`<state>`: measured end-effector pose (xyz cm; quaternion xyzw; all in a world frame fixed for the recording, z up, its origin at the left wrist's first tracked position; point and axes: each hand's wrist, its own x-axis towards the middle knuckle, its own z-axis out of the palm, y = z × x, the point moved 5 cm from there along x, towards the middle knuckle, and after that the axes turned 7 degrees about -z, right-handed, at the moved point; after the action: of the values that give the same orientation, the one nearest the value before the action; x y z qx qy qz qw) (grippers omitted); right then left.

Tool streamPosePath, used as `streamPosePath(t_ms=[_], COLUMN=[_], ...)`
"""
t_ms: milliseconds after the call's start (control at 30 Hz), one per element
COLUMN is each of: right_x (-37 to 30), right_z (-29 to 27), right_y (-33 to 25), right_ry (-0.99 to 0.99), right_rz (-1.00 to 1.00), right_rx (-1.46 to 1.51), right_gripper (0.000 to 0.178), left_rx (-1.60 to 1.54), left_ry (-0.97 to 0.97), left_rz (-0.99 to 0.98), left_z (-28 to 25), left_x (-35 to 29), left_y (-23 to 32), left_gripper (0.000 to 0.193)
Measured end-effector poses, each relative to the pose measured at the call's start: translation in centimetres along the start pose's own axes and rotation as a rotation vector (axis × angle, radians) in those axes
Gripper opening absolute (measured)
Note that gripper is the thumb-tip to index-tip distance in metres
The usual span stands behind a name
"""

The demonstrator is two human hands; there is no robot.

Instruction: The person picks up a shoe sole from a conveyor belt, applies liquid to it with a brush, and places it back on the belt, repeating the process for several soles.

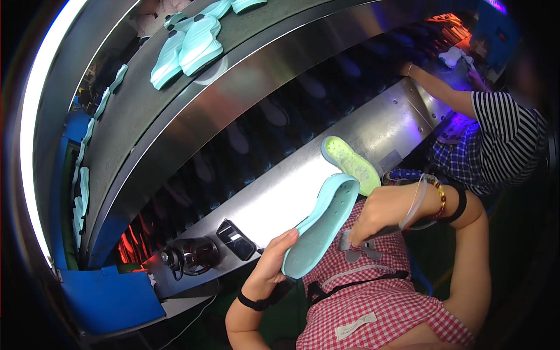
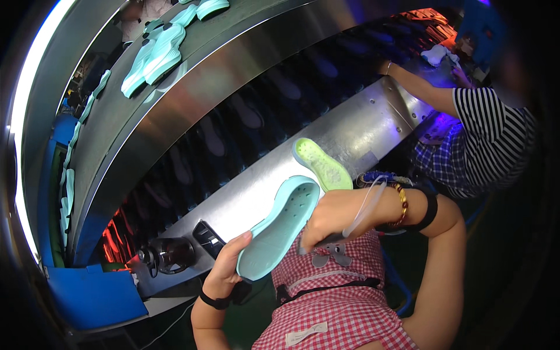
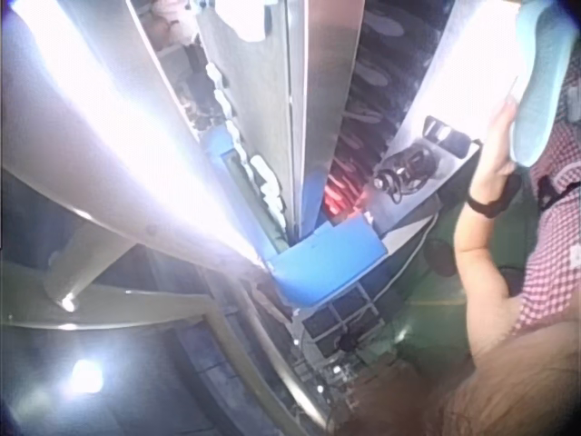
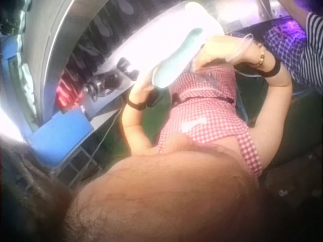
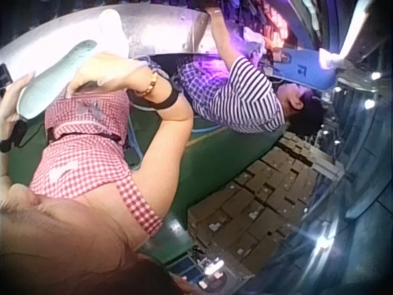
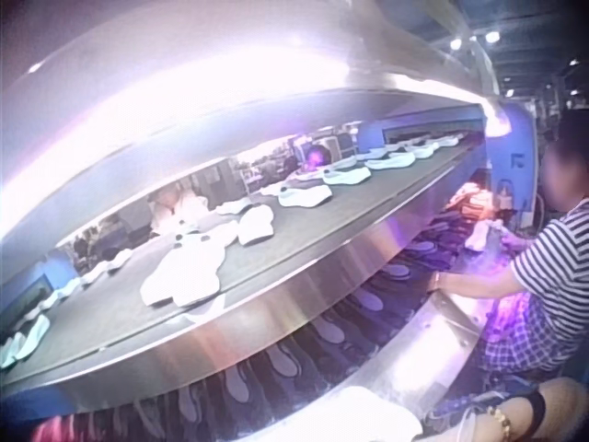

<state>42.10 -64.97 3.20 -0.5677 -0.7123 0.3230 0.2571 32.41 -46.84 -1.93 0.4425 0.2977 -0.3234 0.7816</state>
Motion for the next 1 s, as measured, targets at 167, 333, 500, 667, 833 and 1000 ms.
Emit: streamPosePath(t_ms=[167,333,500,667,833,1000], right_x=[-1.4,-0.1,0.0,1.3,-1.5,-2.9], right_z=[-0.4,0.4,1.1,2.4,3.2,3.7], right_y=[2.1,1.9,6.6,5.3,2.5,7.0], right_ry=[0.381,0.582,1.054,1.487,1.125,1.356], right_rz=[-0.095,0.020,0.138,0.118,-0.164,-0.210], right_rx=[0.183,0.570,0.598,-0.048,0.898,1.056], right_gripper=[0.025,0.026,0.018,0.022,0.021,0.021], left_rx=[0.042,-0.132,-0.424,-0.338,-0.315,0.264], left_ry=[0.014,-0.024,-0.173,0.095,0.004,0.463], left_rz=[0.071,0.181,0.201,0.268,0.596,1.155], left_z=[-0.4,-0.3,0.4,-0.5,-1.2,-2.4], left_x=[-0.2,1.3,2.6,3.4,-5.1,-15.7], left_y=[0.1,-1.0,-1.4,-1.8,1.7,14.0], left_gripper=[0.046,0.053,0.051,0.048,0.054,0.062])
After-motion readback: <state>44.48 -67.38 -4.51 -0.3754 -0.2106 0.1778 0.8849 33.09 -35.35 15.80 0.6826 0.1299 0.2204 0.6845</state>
